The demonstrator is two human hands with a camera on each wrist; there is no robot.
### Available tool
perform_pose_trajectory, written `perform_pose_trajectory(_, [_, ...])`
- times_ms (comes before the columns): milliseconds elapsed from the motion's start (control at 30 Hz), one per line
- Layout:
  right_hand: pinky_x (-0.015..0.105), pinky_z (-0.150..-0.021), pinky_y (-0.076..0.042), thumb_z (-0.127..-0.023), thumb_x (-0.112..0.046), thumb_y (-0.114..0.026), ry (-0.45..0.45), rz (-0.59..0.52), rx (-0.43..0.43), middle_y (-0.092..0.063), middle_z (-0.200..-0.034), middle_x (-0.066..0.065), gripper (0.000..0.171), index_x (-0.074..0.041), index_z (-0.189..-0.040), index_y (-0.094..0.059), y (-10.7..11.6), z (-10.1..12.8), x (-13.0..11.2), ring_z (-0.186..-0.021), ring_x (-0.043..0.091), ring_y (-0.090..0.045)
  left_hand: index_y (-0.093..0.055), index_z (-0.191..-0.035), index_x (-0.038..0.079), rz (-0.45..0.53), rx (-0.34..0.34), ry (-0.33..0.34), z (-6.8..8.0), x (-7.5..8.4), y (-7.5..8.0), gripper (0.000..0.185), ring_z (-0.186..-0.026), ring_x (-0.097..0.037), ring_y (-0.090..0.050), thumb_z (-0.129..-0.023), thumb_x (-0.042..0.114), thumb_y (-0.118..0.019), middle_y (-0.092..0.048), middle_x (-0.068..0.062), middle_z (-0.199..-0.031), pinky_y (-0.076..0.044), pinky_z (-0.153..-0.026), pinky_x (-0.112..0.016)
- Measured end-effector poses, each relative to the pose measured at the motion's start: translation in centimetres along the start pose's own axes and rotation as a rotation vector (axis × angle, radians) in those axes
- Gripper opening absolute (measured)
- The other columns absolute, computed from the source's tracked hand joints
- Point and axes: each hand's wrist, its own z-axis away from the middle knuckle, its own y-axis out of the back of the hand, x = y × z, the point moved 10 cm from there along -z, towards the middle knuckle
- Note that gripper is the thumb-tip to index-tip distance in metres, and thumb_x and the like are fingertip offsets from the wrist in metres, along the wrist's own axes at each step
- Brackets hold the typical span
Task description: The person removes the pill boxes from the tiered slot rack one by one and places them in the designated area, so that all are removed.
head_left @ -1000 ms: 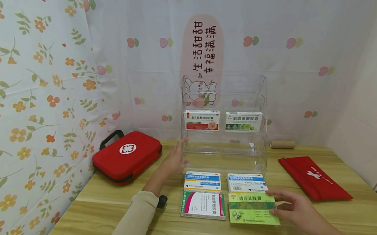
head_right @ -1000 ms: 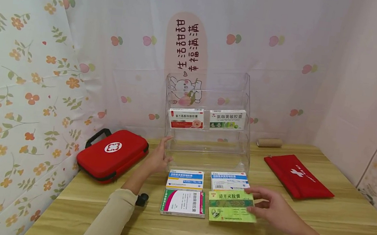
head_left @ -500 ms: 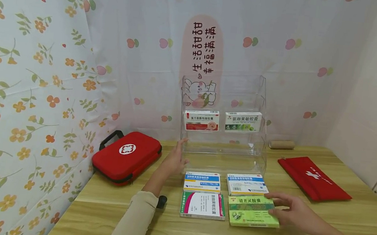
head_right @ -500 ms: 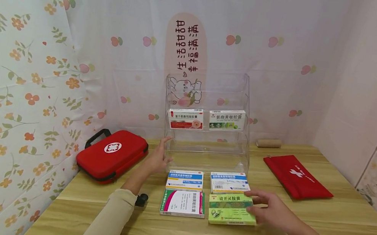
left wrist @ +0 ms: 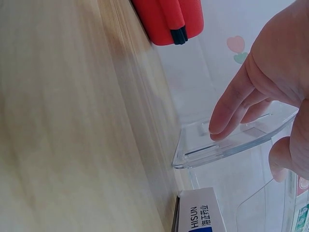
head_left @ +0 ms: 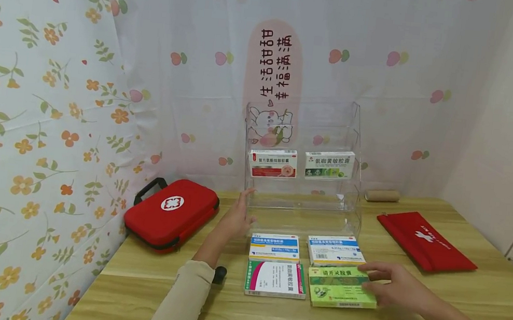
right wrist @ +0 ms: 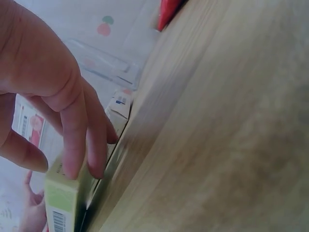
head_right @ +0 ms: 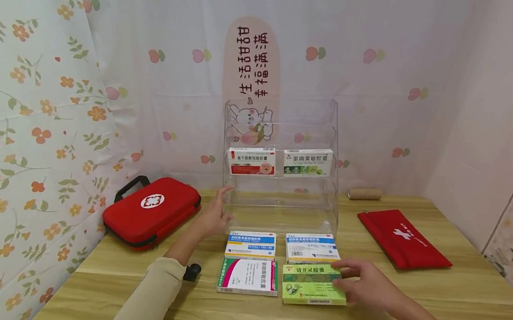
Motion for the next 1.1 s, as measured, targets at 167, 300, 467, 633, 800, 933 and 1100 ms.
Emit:
perform_pose_trajectory(167, [0.039, -0.063, -0.058, -0.090, -0.020, -0.073, -0.040, 0.025, -0.006, -0.058, -0.125, 0.034, 0.053, 0.006, -0.133, -0.056, 0.0, -0.2, 0.0, -0.101, 0.030, -0.062, -0.013, -0.152, 0.037, 0.010, 0.014, -0.010, 0.0, 0.3, 0.3, 0.083, -0.135, -0.038, -0.042, -0.095, 0.010, -0.067, -0.034, -0.019, -0.152, -0.037, -0.107, -0.056])
perform_pose_trajectory(300, [0.038, -0.062, -0.058, -0.090, -0.021, -0.072, -0.048, 0.034, -0.023, -0.057, -0.126, 0.036, 0.054, 0.006, -0.134, -0.055, -0.1, -0.1, -0.1, -0.097, 0.029, -0.062, -0.013, -0.153, 0.035, 0.008, 0.010, -0.023, -0.1, 0.6, 0.2, 0.083, -0.133, -0.038, -0.044, -0.095, 0.010, -0.067, -0.035, -0.020, -0.151, -0.037, -0.107, -0.057])
perform_pose_trajectory(467, [0.036, -0.057, -0.056, -0.090, -0.022, -0.072, -0.077, 0.030, -0.037, -0.056, -0.126, 0.035, 0.056, 0.006, -0.135, -0.054, -0.4, 0.0, -0.1, -0.082, 0.026, -0.062, -0.013, -0.153, 0.036, 0.004, 0.003, -0.012, -0.1, 0.4, 0.0, 0.084, -0.133, -0.038, -0.044, -0.094, 0.010, -0.068, -0.035, -0.020, -0.151, -0.038, -0.107, -0.056])
perform_pose_trajectory(633, [0.036, -0.055, -0.055, -0.090, -0.021, -0.072, -0.092, 0.027, -0.049, -0.057, -0.125, 0.036, 0.057, 0.007, -0.136, -0.052, -0.7, 0.0, -0.2, -0.070, 0.026, -0.060, -0.011, -0.153, 0.038, -0.004, -0.002, 0.004, -0.2, 0.0, -0.1, 0.085, -0.134, -0.037, -0.043, -0.095, 0.011, -0.067, -0.035, -0.020, -0.151, -0.037, -0.108, -0.056])
perform_pose_trajectory(800, [0.040, -0.056, -0.057, -0.091, -0.019, -0.071, -0.089, 0.039, -0.050, -0.059, -0.121, 0.035, 0.055, 0.008, -0.135, -0.052, -0.5, -0.2, -0.2, -0.069, 0.027, -0.063, -0.011, -0.153, 0.038, -0.012, -0.001, -0.002, -0.1, 0.0, 0.0, 0.085, -0.132, -0.037, -0.045, -0.095, 0.012, -0.067, -0.036, -0.021, -0.149, -0.038, -0.107, -0.055])
perform_pose_trajectory(933, [0.042, -0.057, -0.057, -0.093, -0.015, -0.068, -0.059, 0.039, -0.084, -0.065, -0.112, 0.027, 0.050, 0.010, -0.133, -0.051, -0.3, -0.5, -0.3, -0.069, 0.029, -0.066, -0.011, -0.152, 0.038, -0.009, -0.005, 0.000, 0.1, 0.0, 0.1, 0.085, -0.134, -0.037, -0.044, -0.095, 0.012, -0.067, -0.036, -0.020, -0.150, -0.038, -0.107, -0.055])
perform_pose_trajectory(1100, [0.041, -0.057, -0.057, -0.093, -0.018, -0.067, -0.066, 0.103, -0.020, -0.068, -0.105, 0.017, 0.049, 0.009, -0.132, -0.051, 1.0, -0.9, -1.1, -0.072, 0.027, -0.065, -0.011, -0.153, 0.037, -0.010, 0.003, -0.005, 0.1, 0.0, 0.1, 0.085, -0.132, -0.037, -0.045, -0.094, 0.012, -0.068, -0.037, -0.020, -0.149, -0.038, -0.107, -0.055])
